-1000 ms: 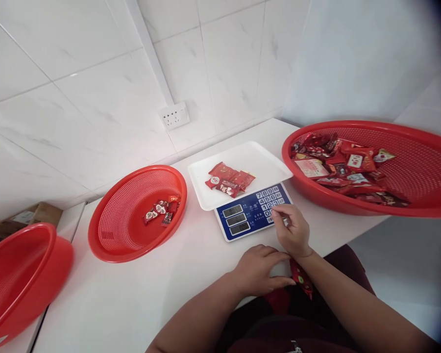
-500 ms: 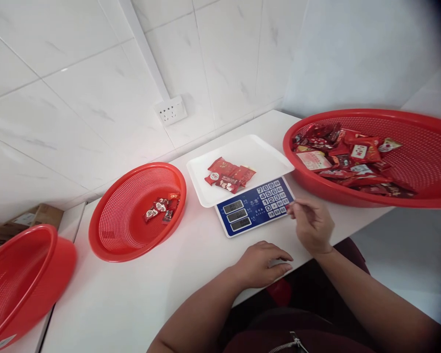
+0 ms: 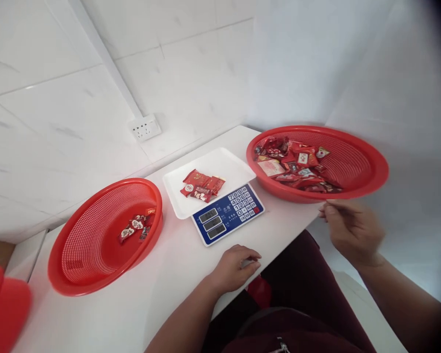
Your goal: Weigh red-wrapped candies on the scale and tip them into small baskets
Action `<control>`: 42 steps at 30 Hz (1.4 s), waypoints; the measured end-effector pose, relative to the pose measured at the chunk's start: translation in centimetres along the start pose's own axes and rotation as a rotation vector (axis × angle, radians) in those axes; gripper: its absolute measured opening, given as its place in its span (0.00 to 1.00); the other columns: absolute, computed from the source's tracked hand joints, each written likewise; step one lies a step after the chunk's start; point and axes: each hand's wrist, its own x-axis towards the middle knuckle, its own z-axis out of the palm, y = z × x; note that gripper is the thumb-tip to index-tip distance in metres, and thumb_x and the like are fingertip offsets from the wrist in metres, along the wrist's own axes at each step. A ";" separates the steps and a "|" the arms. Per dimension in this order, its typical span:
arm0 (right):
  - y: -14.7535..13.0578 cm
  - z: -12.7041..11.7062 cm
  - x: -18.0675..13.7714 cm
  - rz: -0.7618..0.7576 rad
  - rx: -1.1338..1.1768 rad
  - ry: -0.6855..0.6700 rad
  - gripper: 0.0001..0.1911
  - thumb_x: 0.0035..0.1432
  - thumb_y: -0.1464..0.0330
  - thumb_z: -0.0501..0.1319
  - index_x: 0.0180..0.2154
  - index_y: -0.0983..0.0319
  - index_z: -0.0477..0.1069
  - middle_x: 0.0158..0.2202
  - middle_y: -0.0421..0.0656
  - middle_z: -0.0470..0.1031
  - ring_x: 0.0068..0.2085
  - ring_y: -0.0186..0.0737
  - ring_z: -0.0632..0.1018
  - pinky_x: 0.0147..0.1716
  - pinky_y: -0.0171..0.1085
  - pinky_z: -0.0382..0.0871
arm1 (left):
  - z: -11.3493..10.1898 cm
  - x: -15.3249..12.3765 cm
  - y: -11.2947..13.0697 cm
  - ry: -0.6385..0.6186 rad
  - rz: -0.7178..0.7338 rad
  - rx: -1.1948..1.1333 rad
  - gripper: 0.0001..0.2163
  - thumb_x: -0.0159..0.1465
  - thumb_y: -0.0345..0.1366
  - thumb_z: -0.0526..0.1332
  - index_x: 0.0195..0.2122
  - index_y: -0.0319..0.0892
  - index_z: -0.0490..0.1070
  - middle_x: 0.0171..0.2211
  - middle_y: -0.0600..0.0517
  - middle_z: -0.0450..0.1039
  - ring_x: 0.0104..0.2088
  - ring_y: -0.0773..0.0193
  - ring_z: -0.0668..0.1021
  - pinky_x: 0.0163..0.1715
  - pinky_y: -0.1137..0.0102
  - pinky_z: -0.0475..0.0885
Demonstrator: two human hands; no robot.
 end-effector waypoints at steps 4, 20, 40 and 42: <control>0.9 0.3 -1.4 -0.001 -0.081 -0.101 0.08 0.57 0.68 0.59 0.41 0.57 0.70 0.31 0.40 0.75 0.26 0.37 0.77 0.29 0.40 0.74 | -0.1 0.1 -0.1 0.004 -0.003 -0.012 0.09 0.61 0.38 0.58 0.41 0.44 0.74 0.38 0.50 0.76 0.40 0.62 0.76 0.43 0.69 0.70; 4.7 4.2 -6.8 -0.137 -0.203 -0.313 0.08 0.58 0.70 0.53 0.33 0.59 0.70 0.30 0.45 0.75 0.33 0.41 0.76 0.34 0.40 0.72 | 0.1 0.3 -0.1 0.034 -0.067 -0.098 0.10 0.60 0.39 0.59 0.40 0.42 0.73 0.37 0.50 0.76 0.39 0.63 0.76 0.43 0.69 0.71; 4.8 4.9 -7.0 -0.148 -0.216 -0.242 0.08 0.56 0.71 0.53 0.32 0.59 0.70 0.29 0.44 0.74 0.31 0.41 0.76 0.32 0.39 0.71 | 0.2 0.1 -0.3 0.039 -0.059 -0.090 0.10 0.61 0.40 0.58 0.40 0.43 0.73 0.38 0.50 0.76 0.38 0.63 0.77 0.42 0.68 0.72; 4.7 4.9 -7.1 -0.126 -0.217 -0.249 0.08 0.55 0.71 0.53 0.32 0.59 0.70 0.29 0.44 0.75 0.31 0.41 0.76 0.32 0.39 0.71 | 0.1 0.1 -0.2 0.035 -0.064 -0.083 0.10 0.61 0.39 0.58 0.40 0.43 0.73 0.38 0.50 0.76 0.39 0.63 0.77 0.43 0.68 0.71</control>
